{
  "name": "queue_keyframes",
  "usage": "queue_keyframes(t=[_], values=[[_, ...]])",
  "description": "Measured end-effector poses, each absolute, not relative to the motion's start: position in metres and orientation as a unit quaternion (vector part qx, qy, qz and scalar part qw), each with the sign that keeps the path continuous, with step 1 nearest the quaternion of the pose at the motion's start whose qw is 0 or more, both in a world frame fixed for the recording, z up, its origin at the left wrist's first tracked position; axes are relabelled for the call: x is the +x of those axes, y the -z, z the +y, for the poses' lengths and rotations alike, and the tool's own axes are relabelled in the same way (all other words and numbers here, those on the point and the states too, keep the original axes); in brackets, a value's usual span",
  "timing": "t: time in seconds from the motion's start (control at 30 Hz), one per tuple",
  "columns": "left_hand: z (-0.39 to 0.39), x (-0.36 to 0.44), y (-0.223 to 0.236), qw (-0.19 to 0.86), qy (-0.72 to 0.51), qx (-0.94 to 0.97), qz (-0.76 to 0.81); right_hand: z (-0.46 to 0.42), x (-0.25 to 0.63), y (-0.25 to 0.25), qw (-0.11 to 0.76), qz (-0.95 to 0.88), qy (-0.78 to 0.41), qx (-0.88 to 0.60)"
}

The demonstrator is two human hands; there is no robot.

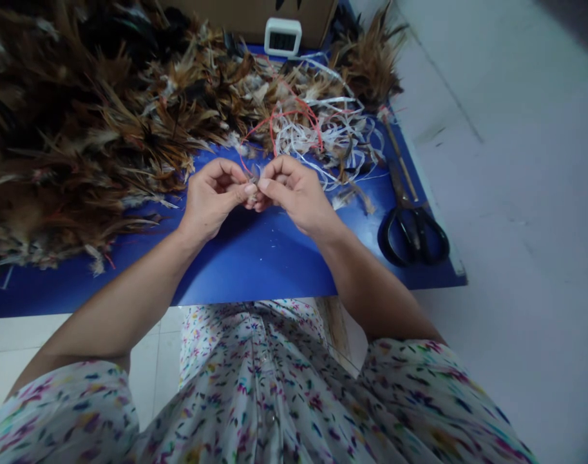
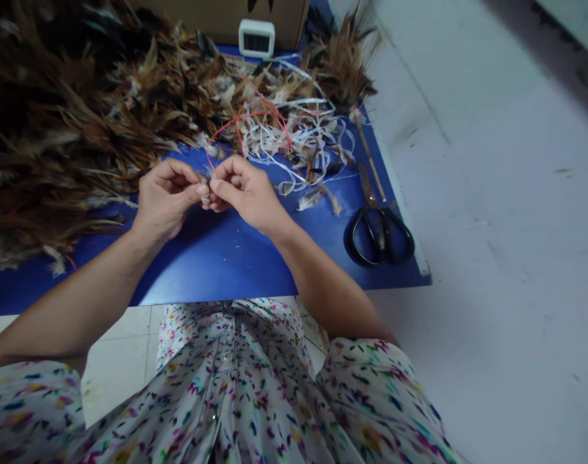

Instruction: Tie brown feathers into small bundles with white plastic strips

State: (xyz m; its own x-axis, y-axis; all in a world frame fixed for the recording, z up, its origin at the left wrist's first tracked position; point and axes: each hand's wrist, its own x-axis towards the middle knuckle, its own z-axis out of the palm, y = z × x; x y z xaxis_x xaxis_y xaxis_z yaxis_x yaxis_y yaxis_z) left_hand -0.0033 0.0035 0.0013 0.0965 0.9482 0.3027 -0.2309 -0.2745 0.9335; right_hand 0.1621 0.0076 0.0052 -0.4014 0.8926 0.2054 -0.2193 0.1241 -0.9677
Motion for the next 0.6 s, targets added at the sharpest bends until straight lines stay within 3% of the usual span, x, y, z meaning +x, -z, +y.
queue_keyframes(t=[0.6], values=[[0.005, -0.004, -0.002, 0.494, -0.555, 0.566, 0.357, 0.005, 0.175, -0.011, 0.430, -0.762, -0.385, -0.295]])
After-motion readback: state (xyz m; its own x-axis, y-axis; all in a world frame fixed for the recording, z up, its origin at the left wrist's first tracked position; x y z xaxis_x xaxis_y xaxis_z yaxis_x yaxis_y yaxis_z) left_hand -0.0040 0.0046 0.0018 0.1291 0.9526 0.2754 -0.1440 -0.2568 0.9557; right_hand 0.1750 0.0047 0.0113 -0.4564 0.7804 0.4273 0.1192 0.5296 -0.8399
